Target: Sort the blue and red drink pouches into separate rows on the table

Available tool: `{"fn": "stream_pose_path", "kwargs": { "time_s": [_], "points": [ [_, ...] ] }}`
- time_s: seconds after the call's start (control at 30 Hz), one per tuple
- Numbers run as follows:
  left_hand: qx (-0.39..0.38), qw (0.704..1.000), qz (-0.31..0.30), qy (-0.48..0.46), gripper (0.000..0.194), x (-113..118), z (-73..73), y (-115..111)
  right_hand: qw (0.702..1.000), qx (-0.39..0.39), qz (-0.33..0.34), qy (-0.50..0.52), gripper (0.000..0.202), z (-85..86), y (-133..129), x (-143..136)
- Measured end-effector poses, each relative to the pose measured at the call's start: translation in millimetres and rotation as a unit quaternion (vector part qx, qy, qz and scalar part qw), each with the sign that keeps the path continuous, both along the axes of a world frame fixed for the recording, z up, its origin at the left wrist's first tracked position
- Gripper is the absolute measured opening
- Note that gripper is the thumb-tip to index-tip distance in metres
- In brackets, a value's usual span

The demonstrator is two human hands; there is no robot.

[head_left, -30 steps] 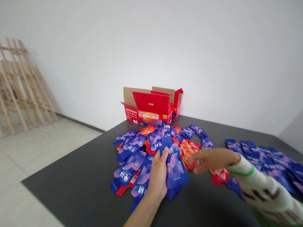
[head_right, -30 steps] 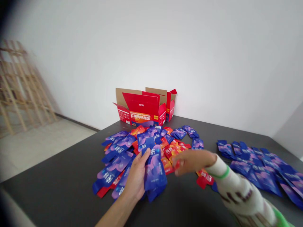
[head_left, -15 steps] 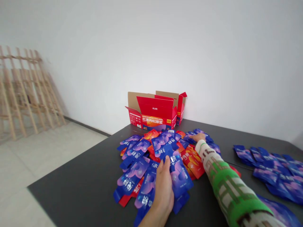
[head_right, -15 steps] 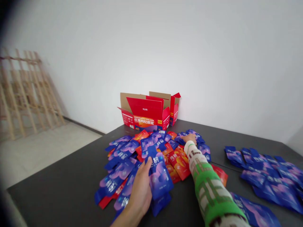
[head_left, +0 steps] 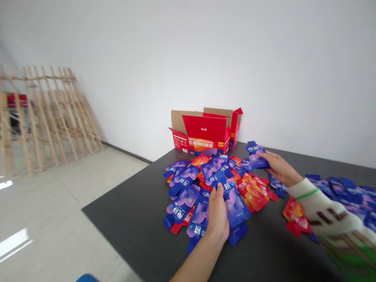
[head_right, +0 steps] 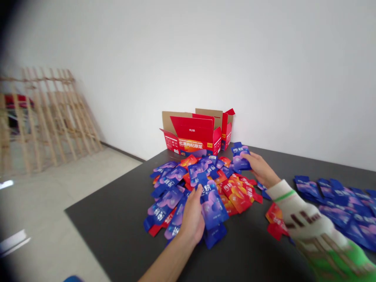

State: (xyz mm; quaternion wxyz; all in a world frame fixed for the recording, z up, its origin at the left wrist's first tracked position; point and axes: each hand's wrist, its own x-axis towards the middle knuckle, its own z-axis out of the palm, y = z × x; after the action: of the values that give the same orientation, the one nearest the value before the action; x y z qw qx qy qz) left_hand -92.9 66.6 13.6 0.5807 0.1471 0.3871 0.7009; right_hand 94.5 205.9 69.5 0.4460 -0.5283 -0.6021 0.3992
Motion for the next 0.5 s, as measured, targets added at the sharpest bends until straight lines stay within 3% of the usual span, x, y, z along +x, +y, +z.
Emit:
{"fn": "stream_pose_path", "kwargs": {
  "time_s": [0.1, 0.2, 0.33, 0.5],
  "points": [
    [0.039, 0.999, -0.029, -0.021, 0.037, 0.8, 6.6, -2.3, 0.98, -0.047, 0.141, 0.134, 0.036, -7.3, -78.8, -23.8],
    [0.089, 0.994, -0.059, -0.022, 0.037, 2.6, 12.0, -5.9, 0.974, -0.019, 0.209, 0.083, 0.038, -32.3, -134.3, -43.3],
    [0.12, 0.989, -0.075, 0.045, 0.04, 7.1, 12.5, -11.1, 0.981, 0.082, 0.173, -0.027, 0.033, -58.2, -150.4, -50.3],
    [0.095, 0.981, -0.079, 0.151, 0.036, 10.4, 8.7, -12.3, 0.97, 0.164, 0.103, -0.15, 0.029, -57.8, -142.0, -47.4]
  ]
}}
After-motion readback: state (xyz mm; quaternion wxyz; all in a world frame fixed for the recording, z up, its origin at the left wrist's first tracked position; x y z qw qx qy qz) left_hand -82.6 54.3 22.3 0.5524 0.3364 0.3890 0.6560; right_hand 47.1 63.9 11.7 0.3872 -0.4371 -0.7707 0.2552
